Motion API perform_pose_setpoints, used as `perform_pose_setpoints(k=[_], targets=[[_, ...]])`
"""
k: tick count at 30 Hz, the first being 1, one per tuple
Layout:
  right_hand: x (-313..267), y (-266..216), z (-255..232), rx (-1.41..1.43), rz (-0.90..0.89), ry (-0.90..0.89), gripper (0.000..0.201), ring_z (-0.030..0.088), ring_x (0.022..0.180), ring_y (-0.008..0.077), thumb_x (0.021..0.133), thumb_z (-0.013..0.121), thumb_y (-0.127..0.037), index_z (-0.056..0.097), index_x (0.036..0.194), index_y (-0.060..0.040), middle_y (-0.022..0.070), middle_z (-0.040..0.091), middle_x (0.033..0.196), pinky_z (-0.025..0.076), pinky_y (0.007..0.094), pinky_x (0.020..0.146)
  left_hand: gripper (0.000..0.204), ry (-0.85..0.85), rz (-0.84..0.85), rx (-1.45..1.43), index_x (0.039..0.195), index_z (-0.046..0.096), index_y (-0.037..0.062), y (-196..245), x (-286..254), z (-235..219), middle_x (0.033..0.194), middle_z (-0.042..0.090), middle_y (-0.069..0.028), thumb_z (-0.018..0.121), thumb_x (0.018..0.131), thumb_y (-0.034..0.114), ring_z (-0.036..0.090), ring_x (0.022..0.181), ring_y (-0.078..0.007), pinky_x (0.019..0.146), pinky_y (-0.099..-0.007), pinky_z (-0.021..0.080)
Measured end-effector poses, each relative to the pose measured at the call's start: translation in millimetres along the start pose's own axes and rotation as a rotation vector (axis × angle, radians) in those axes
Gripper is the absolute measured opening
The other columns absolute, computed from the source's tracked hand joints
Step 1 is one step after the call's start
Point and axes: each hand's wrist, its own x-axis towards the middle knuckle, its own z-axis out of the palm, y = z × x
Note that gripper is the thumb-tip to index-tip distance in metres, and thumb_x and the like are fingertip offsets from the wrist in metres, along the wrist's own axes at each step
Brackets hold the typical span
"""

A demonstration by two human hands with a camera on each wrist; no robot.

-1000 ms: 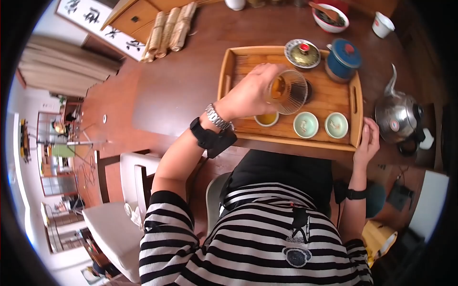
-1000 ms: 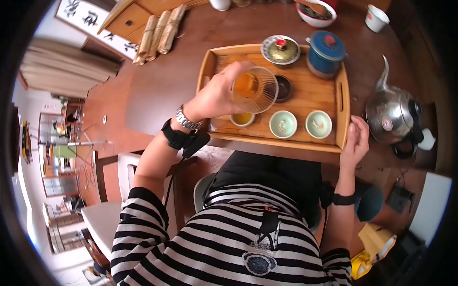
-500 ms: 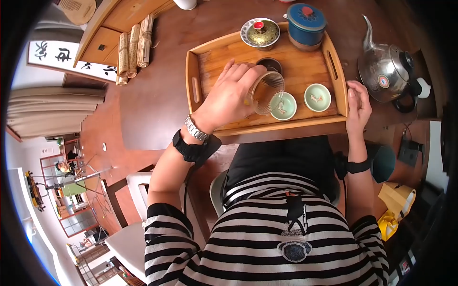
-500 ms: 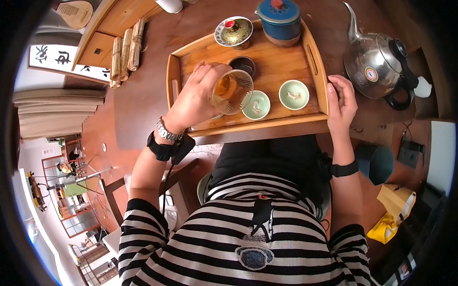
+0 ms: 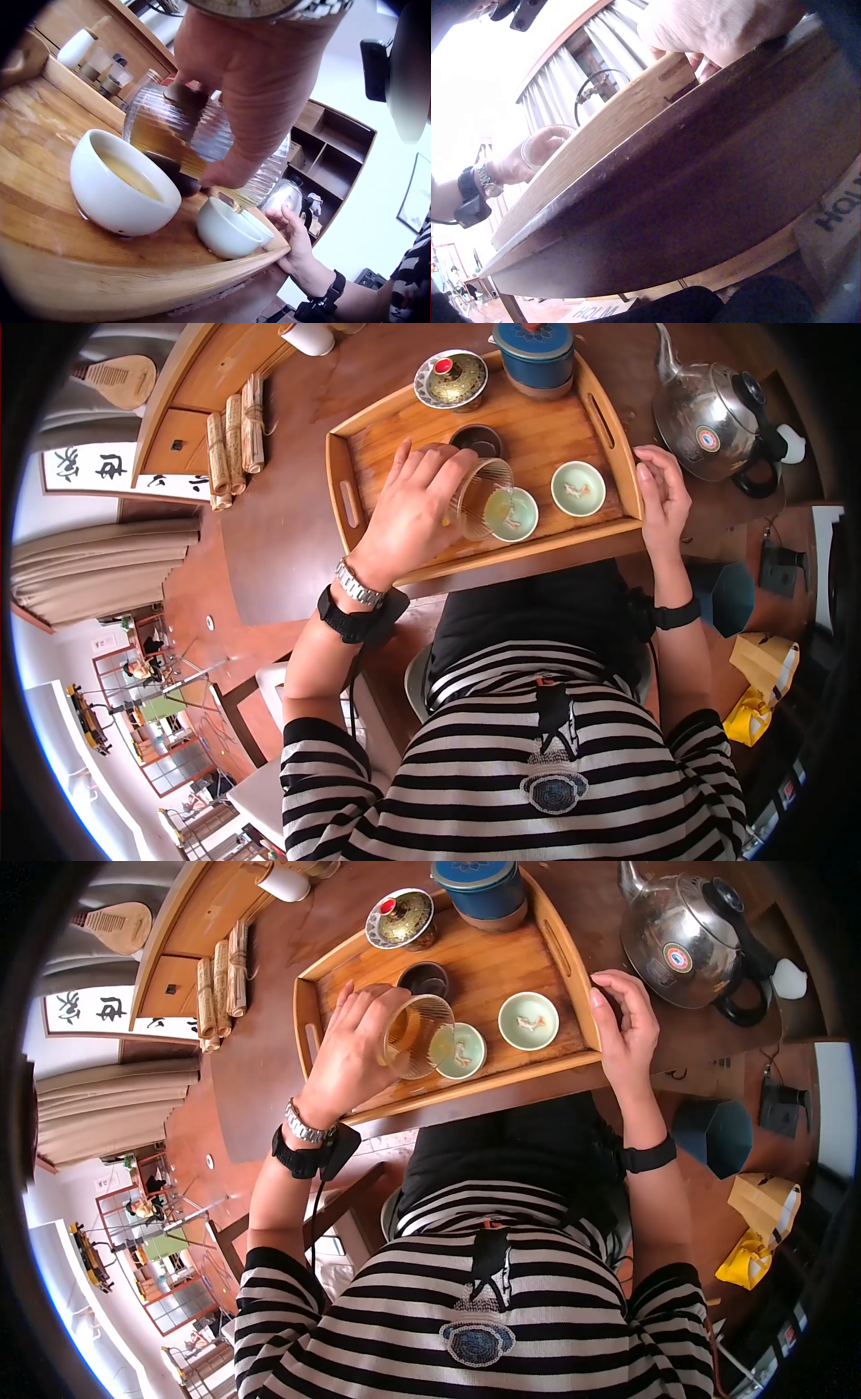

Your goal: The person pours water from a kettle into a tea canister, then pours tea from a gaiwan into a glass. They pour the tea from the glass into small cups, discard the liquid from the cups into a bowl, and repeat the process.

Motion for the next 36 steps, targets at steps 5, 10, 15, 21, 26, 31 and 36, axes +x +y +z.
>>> perform_pose_setpoints(k=[5,10,15,21,26,31,36], targets=[[-0.2,0.3,-0.1,0.002,0.004,-0.001,0.016,0.052,0.097,0.0144,0.083,0.054,0.001,0.055,0.099,0.0042,0.0098,0.051,0.104,0.041,0.0267,0.087,0.065,-0.02,-0.01,0.043,0.116,0.044,0.0082,2.3,-0.5,0.6,0.108,0.049,-0.0092,0.069,0.055,0.004,0.046,0.106,-0.0282,0.099,-0.0513,0.029],[-0.1,-1.2,0.1,0.01,0.004,-0.002,0.016,0.052,0.096,0.0138,0.083,0.054,0.001,0.055,0.099,0.0041,0.0096,0.052,0.103,0.041,0.0262,0.087,0.067,-0.03,0.002,0.05,0.116,0.044,0.008,4.0,-1.0,0.8,0.109,0.048,-0.0091,0.069,0.054,0.003,0.045,0.107,-0.0282,0.099,-0.0517,0.029],[0.0,0.0,-0.7,0.011,0.003,-0.003,0.017,0.052,0.095,0.0138,0.083,0.054,0.0,0.055,0.099,0.0043,0.0095,0.052,0.103,0.041,0.0257,0.086,0.069,-0.03,0.009,0.067,0.117,0.043,0.008,4.2,-1.1,1.9,0.109,0.048,-0.0093,0.068,0.053,0.003,0.045,0.107,-0.0281,0.099,-0.0519,0.028],[0.1,-0.1,-0.8,0.015,-0.001,-0.002,0.016,0.052,0.095,0.0137,0.083,0.055,-0.001,0.055,0.099,0.0042,0.0094,0.052,0.103,0.041,0.0258,0.085,0.068,-0.023,0.021,0.087,0.116,0.043,0.0081,4.8,-0.7,1.9,0.109,0.048,-0.0096,0.068,0.053,0.002,0.045,0.107,-0.0282,0.099,-0.0516,0.029],[0.4,-0.6,-1.0,0.005,0.01,0.002,0.016,0.052,0.095,0.0137,0.083,0.055,-0.001,0.055,0.098,0.0038,0.0091,0.053,0.102,0.041,0.0259,0.085,0.067,0.036,-0.036,-0.065,0.115,0.043,0.0069,3.7,0.8,0.7,0.107,0.051,-0.0105,0.073,0.055,0.007,0.048,0.103,-0.0302,0.099,-0.0506,0.028],[0.5,-0.2,0.3,0.015,0.018,0.018,0.015,0.052,0.093,0.0134,0.082,0.056,-0.001,0.056,0.096,0.0032,0.0087,0.053,0.1,0.042,0.0257,0.084,0.069,0.068,-0.194,-0.332,0.114,0.043,0.0043,9.7,2.6,-9.1,0.104,0.053,-0.0133,0.077,0.055,0.009,0.052,0.1,-0.029,0.094,-0.0398,0.037],[0.1,1.8,-0.3,0.013,0.017,0.026,0.015,0.053,0.092,0.0135,0.081,0.057,-0.002,0.056,0.095,0.0027,0.0085,0.054,0.099,0.042,0.0257,0.083,0.072,0.087,-0.214,-0.506,0.116,0.041,0.003,11.8,9.2,-15.2,0.106,0.055,-0.0149,0.079,0.054,0.009,0.055,0.1,-0.0247,0.085,-0.0317,0.044]])
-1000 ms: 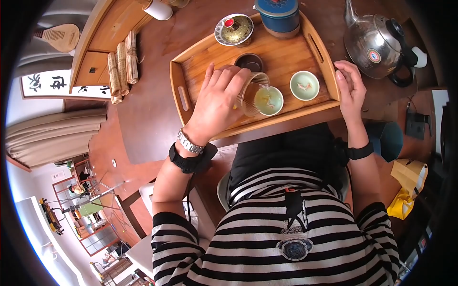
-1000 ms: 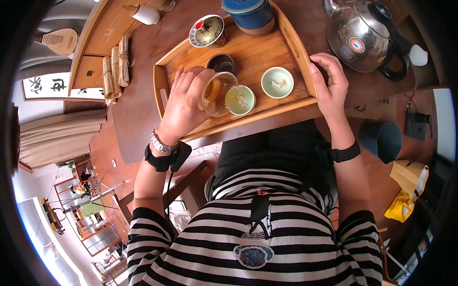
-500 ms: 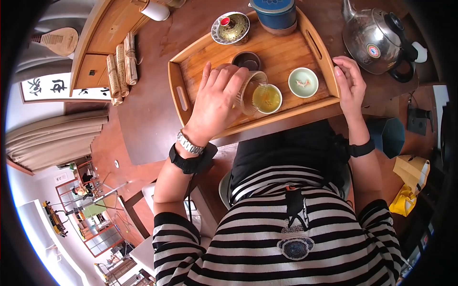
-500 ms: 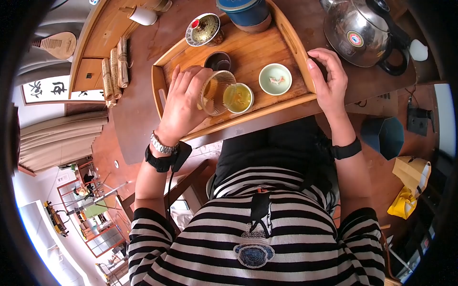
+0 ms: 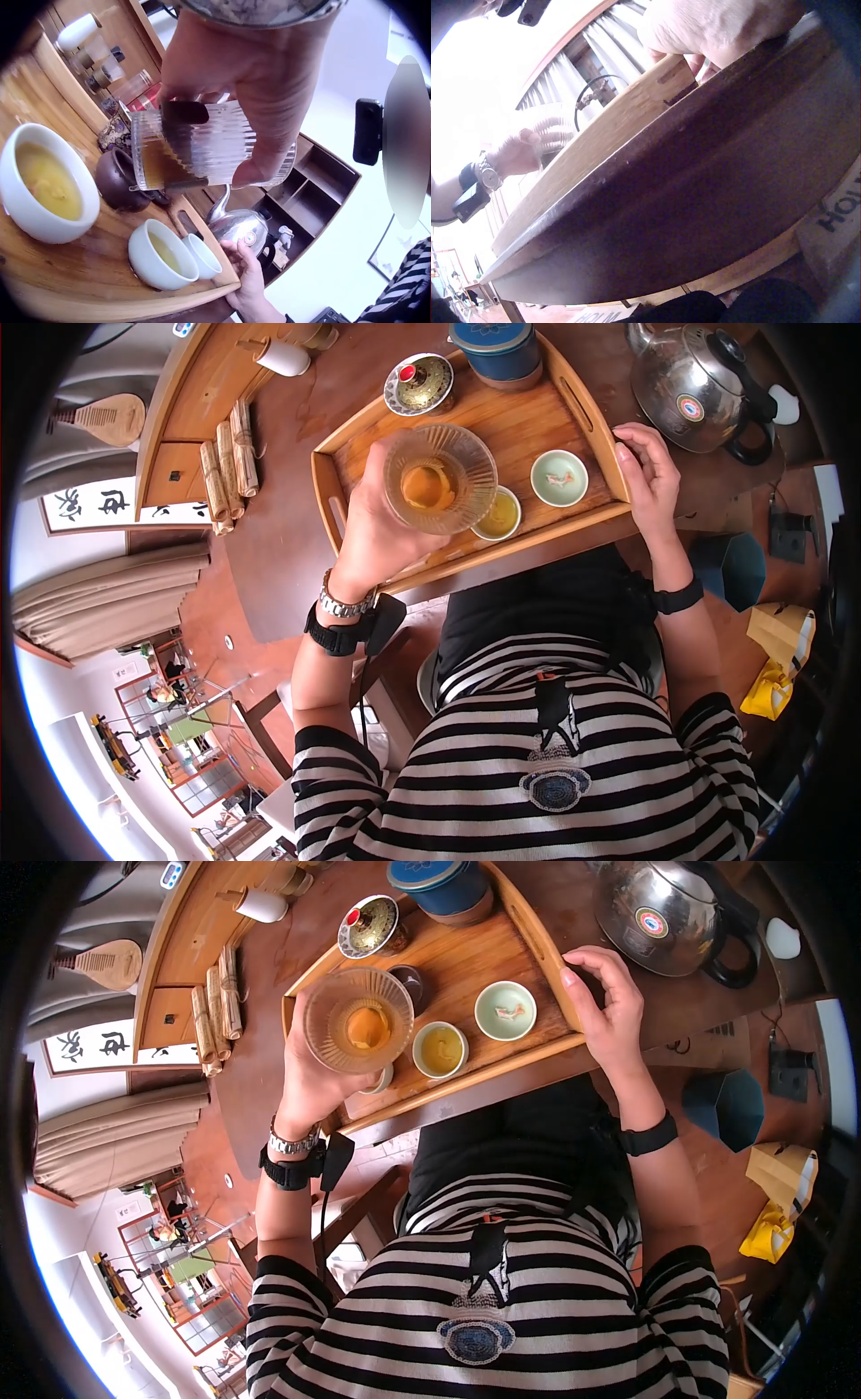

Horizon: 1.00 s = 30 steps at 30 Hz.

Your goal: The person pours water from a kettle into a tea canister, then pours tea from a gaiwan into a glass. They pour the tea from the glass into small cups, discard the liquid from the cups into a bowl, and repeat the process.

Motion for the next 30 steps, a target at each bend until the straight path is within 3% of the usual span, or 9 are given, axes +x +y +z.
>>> perform_pose_setpoints(k=[9,12,15,17,27,30], targets=[[-0.8,-2.5,0.8,0.019,0.0,0.035,0.016,0.053,0.092,0.0141,0.08,0.06,-0.002,0.057,0.095,0.0025,0.0087,0.054,0.098,0.042,0.0259,0.083,0.074,-0.007,0.094,0.107,0.117,0.041,0.0041,13.7,24.5,16.0,0.107,0.053,-0.0147,0.078,0.053,0.007,0.053,0.1,-0.0287,0.086,-0.0335,0.045],[-0.4,-1.8,1.2,0.019,0.004,0.05,0.015,0.054,0.091,0.0145,0.079,0.061,-0.002,0.057,0.094,0.002,0.009,0.055,0.097,0.042,0.026,0.083,0.074,-0.019,0.163,0.251,0.116,0.043,0.0036,11.9,33.4,23.4,0.108,0.054,-0.0125,0.08,0.052,0.008,0.054,0.099,-0.0239,0.086,-0.0323,0.044],[-1.0,-3.3,1.6,0.006,0.002,0.06,0.015,0.054,0.09,0.0143,0.079,0.061,-0.003,0.057,0.093,0.0016,0.0088,0.055,0.097,0.043,0.0257,0.082,0.07,-0.023,0.256,0.346,0.115,0.044,0.004,11.2,38.7,29.8,0.107,0.053,-0.0131,0.079,0.054,0.008,0.055,0.097,-0.0281,0.084,-0.0339,0.045],[-0.8,-4.0,1.9,0.005,0.004,0.062,0.016,0.054,0.09,0.0144,0.079,0.062,-0.004,0.058,0.093,0.0011,0.0086,0.056,0.096,0.043,0.0255,0.081,0.072,-0.07,0.209,0.257,0.115,0.042,0.0052,9.5,40.9,33.4,0.107,0.049,-0.0155,0.073,0.05,0.002,0.047,0.103,-0.0347,0.1,-0.0457,0.03],[0.3,-5.7,1.8,-0.056,-0.023,0.071,0.016,0.055,0.087,0.0154,0.078,0.063,-0.006,0.058,0.092,0.0005,0.0087,0.057,0.094,0.044,0.026,0.079,0.07,-0.092,0.357,0.435,0.115,0.043,0.0063,7.7,49.7,40.6,0.105,0.048,-0.0143,0.07,0.05,0.001,0.046,0.103,-0.0334,0.1,-0.0484,0.029],[0.2,-7.9,2.9,-0.047,-0.026,0.071,0.016,0.055,0.087,0.0154,0.078,0.063,-0.007,0.058,0.091,0.0005,0.0089,0.058,0.094,0.044,0.0261,0.079,0.064,-0.098,0.369,0.537,0.114,0.045,0.0052,11.2,49.6,39.6,0.107,0.051,-0.0129,0.074,0.058,0.01,0.049,0.102,-0.0317,0.098,-0.046,0.032]])
